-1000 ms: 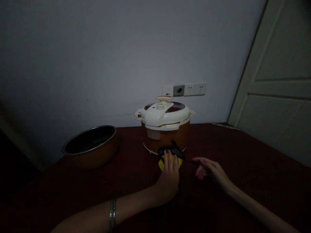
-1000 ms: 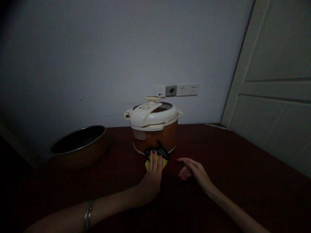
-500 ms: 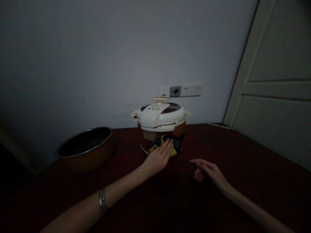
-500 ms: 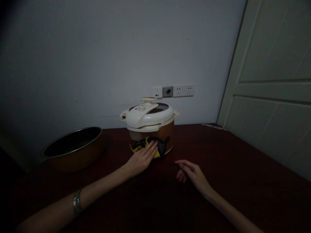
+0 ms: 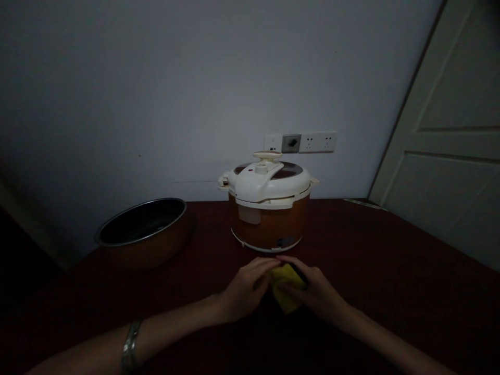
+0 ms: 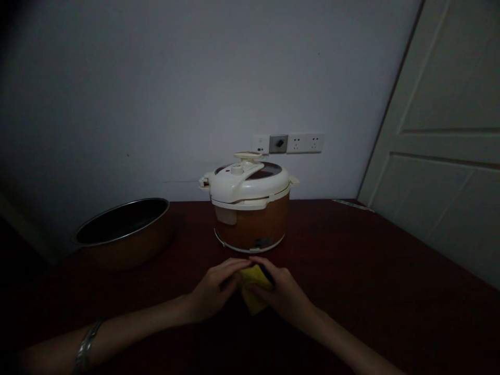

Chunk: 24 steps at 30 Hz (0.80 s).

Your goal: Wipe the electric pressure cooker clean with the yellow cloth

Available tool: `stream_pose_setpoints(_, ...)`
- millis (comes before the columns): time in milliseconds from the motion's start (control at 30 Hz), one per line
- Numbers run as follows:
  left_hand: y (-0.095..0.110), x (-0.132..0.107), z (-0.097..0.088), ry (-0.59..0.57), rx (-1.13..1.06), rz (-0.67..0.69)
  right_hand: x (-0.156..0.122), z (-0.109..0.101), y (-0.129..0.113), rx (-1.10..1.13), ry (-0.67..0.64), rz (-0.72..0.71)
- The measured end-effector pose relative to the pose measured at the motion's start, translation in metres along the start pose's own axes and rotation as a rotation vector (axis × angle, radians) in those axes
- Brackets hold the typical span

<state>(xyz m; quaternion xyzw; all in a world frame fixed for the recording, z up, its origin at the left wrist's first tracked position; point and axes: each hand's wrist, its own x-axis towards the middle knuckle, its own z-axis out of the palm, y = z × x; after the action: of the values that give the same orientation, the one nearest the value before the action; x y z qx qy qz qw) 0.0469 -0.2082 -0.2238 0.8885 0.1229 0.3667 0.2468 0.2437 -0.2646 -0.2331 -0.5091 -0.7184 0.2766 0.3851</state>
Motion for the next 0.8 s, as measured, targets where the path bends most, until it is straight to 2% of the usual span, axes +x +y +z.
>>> stream_pose_setpoints(100,-0.008,0.001,-0.008,0.095,-0.027,-0.188,0.005,-0.007,0.009,0.148,0.017,0.175)
stream_pose_setpoints(167,-0.022,0.003,-0.018,0.208,-0.090,-0.329,0.007,-0.030,0.021,0.174,0.091,0.272)
stream_pose_setpoints(267,-0.054,0.007,-0.035,0.410,-0.269,-0.569,0.014,-0.082,0.045,0.081,0.338,0.396)
stream_pose_setpoints(333,-0.075,0.009,-0.043,0.534,-0.356,-0.675,0.023,-0.114,0.063,0.012,0.491,0.463)
stream_pose_setpoints(433,-0.098,0.009,-0.048,0.682,-0.453,-0.790,0.046,-0.137,0.083,-0.036,0.651,0.524)
stream_pose_setpoints(500,-0.107,0.010,-0.050,0.768,-0.505,-0.872,0.064,-0.133,0.091,-0.033,0.703,0.530)
stream_pose_setpoints(633,-0.114,0.012,-0.056,0.874,-0.513,-0.943,0.090,-0.101,0.101,-0.026,0.731,0.524)
stream_pose_setpoints(800,-0.111,0.014,-0.061,0.901,-0.536,-0.943,0.083,-0.071,0.104,-0.007,0.709,0.532)
